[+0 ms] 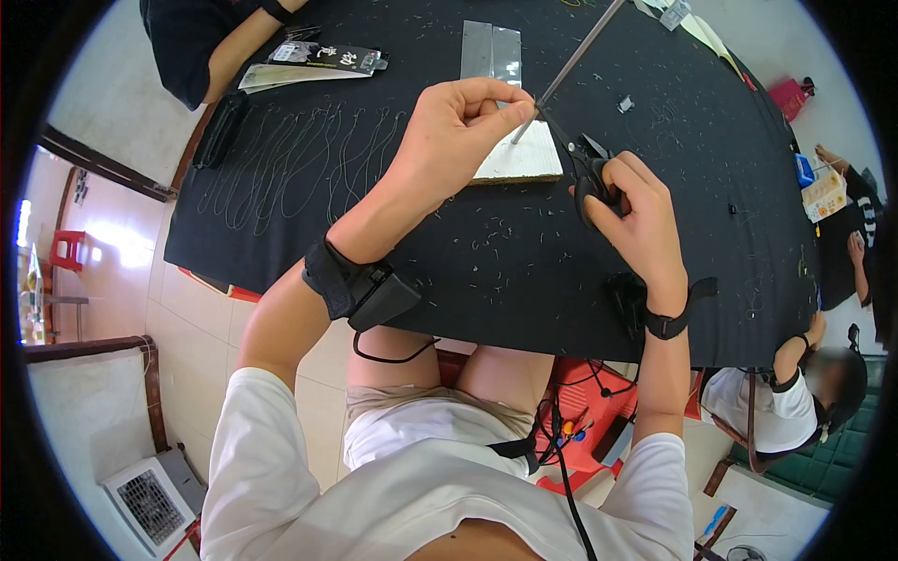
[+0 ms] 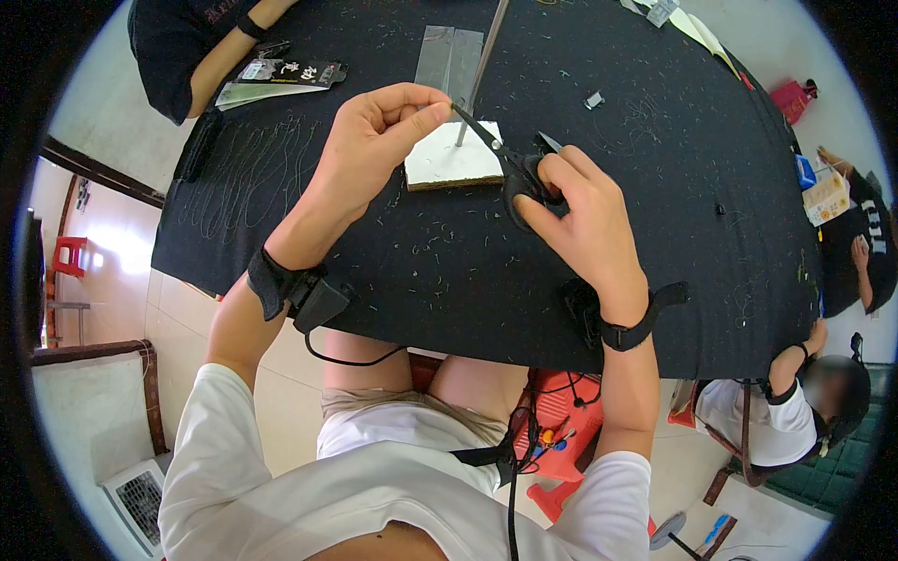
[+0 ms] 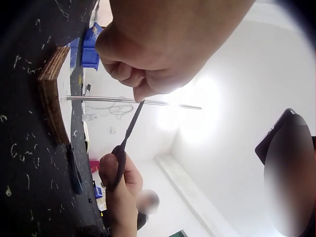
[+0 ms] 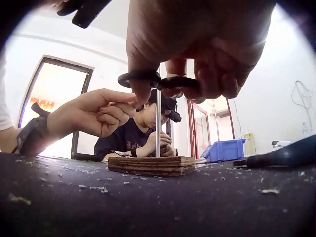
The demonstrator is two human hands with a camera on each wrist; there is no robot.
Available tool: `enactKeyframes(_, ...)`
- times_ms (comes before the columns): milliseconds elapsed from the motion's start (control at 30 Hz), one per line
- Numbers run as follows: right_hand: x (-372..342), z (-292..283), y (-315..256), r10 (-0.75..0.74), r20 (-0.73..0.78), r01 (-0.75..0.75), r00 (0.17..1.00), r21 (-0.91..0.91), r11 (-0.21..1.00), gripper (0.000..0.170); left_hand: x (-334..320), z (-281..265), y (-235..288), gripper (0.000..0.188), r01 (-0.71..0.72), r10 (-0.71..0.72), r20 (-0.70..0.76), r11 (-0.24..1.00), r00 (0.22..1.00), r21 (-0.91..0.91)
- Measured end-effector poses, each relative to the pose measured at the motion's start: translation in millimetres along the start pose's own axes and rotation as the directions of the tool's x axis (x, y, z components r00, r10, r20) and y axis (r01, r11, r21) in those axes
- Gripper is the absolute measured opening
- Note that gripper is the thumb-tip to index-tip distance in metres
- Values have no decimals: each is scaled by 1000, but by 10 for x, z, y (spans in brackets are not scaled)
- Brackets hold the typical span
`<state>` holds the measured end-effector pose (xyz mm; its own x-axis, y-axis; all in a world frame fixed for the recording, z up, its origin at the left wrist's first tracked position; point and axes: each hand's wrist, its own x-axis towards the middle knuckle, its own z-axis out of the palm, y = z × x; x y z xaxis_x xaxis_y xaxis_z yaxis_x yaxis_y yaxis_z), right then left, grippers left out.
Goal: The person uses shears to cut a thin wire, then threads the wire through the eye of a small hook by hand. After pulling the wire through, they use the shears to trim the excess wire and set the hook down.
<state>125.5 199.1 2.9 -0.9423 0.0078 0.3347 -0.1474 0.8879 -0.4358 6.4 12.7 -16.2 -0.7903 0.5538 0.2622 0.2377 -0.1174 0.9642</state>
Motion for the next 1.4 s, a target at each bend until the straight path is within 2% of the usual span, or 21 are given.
enactKeyframes(333,-12,5,17,0,4,0,1000,57,998,26,-1,16,3,23,12,-11,-28,1000,1000,29)
enactKeyframes(400,-8,-9,-22,36,-41,-30,998,144,989,27,-10,13,26,23,14,-13,-21,999,1000,30)
enactKeyframes(600,-3,-17,-20,-51,-8,52,999,81,995,29,-13,13,34,22,5,-5,-6,996,1000,89)
enactKeyframes(1000,-8,-6,-2,-1,15,2,1000,-45,999,27,-45,14,54,18,-79,85,-10,952,996,296)
enactKeyframes(1400,-14,4,11,48,97,-52,994,43,998,22,-40,13,46,18,-76,83,-10,949,996,307)
